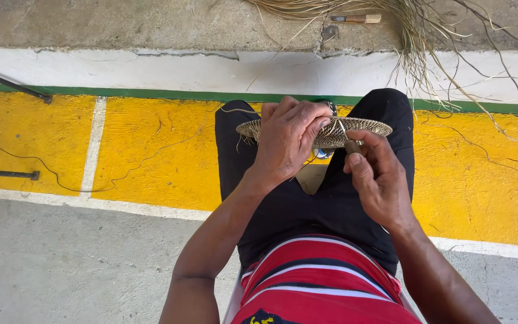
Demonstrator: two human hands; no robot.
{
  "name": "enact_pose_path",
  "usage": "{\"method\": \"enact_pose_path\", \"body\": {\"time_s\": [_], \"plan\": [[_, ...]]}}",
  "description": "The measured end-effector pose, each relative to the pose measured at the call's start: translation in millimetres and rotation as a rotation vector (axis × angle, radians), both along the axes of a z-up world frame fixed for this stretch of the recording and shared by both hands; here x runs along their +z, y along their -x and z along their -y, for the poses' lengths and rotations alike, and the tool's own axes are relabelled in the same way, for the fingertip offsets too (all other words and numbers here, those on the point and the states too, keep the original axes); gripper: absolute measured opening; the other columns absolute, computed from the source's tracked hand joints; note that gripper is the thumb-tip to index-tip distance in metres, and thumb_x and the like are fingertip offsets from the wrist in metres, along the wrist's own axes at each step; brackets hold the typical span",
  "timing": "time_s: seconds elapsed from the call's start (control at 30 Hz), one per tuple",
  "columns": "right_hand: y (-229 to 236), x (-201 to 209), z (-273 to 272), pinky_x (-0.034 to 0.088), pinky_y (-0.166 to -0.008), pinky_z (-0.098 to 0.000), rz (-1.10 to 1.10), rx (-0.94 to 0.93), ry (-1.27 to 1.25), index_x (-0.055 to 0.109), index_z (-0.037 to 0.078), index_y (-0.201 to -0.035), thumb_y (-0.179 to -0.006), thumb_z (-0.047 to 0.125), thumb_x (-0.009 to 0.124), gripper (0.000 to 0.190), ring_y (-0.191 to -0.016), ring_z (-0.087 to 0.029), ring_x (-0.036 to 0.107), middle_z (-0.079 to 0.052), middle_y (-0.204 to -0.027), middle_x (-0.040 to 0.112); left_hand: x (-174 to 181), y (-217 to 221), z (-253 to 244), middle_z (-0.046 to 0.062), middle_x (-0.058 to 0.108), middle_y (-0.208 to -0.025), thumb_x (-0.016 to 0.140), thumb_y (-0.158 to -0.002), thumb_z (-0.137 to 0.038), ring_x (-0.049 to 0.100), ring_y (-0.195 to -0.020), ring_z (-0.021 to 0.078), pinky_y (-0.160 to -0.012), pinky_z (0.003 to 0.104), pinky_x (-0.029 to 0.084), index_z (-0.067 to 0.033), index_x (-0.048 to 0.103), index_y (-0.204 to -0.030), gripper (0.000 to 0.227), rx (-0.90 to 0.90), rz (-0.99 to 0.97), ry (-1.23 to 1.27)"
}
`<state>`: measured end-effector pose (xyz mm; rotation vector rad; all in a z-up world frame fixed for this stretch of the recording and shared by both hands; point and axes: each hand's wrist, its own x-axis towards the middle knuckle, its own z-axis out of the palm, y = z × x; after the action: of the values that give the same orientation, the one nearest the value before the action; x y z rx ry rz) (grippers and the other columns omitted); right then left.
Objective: Weaving a circular basket base or mat using long, thin natural fibers and a weaving needle.
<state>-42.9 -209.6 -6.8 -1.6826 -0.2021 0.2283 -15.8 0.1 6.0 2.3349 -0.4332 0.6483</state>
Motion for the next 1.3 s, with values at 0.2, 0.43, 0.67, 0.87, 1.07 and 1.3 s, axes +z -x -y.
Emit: {"method": "enact_pose_path", "body": {"time_s": [0.2,0.43,0.67,0.87,1.07,1.3], "plan": [[7,13,-6,0.051,-0.074,-0.0276,0.228,0.009,0.269,0.053,0.005,-0.14,-0.106,0.018,0.055,0.037,-0.084,-0.011,0.061,-0.003,-0.093,0.062,-2,4,0,-0.007,0.072,-0.107,0.069,-0.101,-0.019,0.06,-0.094,0.0136,-0.094,0.035,0.036,-0.0171,0.066,-0.117,0.016,-0.006,0.032,0.035],[9,8,-4,0.049,-0.072,-0.0252,0.193,0.021,0.203,0.054,0.006,-0.14,-0.107,0.018,0.055,0.036,-0.084,-0.009,0.059,-0.002,-0.091,0.062,-3,7,0,-0.006,0.072,-0.108,0.069,-0.101,-0.018,0.061,-0.097,0.014,-0.095,0.035,0.036,-0.0173,0.067,-0.117,0.016,-0.017,0.045,0.04],[8,17,-3,0.048,-0.069,-0.0242,0.177,0.009,0.216,0.056,0.006,-0.139,-0.106,0.015,0.056,0.034,-0.079,-0.008,0.056,-0.003,-0.088,0.062,-3,11,1,-0.006,0.072,-0.102,0.069,-0.1,-0.018,0.06,-0.095,0.0149,-0.093,0.036,0.036,-0.017,0.067,-0.117,0.017,-0.008,0.029,0.035],[12,14,-12,0.048,-0.07,-0.0229,0.188,0.016,0.178,0.053,0.004,-0.137,-0.106,0.013,0.054,0.033,-0.08,-0.007,0.058,-0.002,-0.088,0.062,-3,12,1,-0.005,0.071,-0.102,0.069,-0.1,-0.017,0.061,-0.097,0.0157,-0.093,0.037,0.036,-0.0157,0.066,-0.119,0.019,-0.012,0.064,0.031],[5,19,-14,0.044,-0.061,-0.0242,0.108,0.013,0.113,0.052,0.005,-0.142,-0.106,0.015,0.053,0.038,-0.069,-0.008,0.05,-0.003,-0.085,0.062,0,14,-1,-0.004,0.07,-0.104,0.067,-0.101,-0.014,0.061,-0.098,0.0168,-0.093,0.037,0.036,-0.0145,0.065,-0.12,0.02,-0.018,0.069,0.035],[-56,79,64,0.06,-0.079,-0.0264,0.476,0.269,-0.043,0.063,0.01,-0.109,-0.116,0.034,0.051,0.028,-0.1,-0.012,0.07,-0.01,-0.117,0.068,56,21,-32,-0.003,0.071,-0.094,0.066,-0.104,-0.019,0.061,-0.085,0.0166,-0.086,0.038,0.04,-0.0136,0.07,-0.11,0.009,0.049,0.058,0.128]]}}
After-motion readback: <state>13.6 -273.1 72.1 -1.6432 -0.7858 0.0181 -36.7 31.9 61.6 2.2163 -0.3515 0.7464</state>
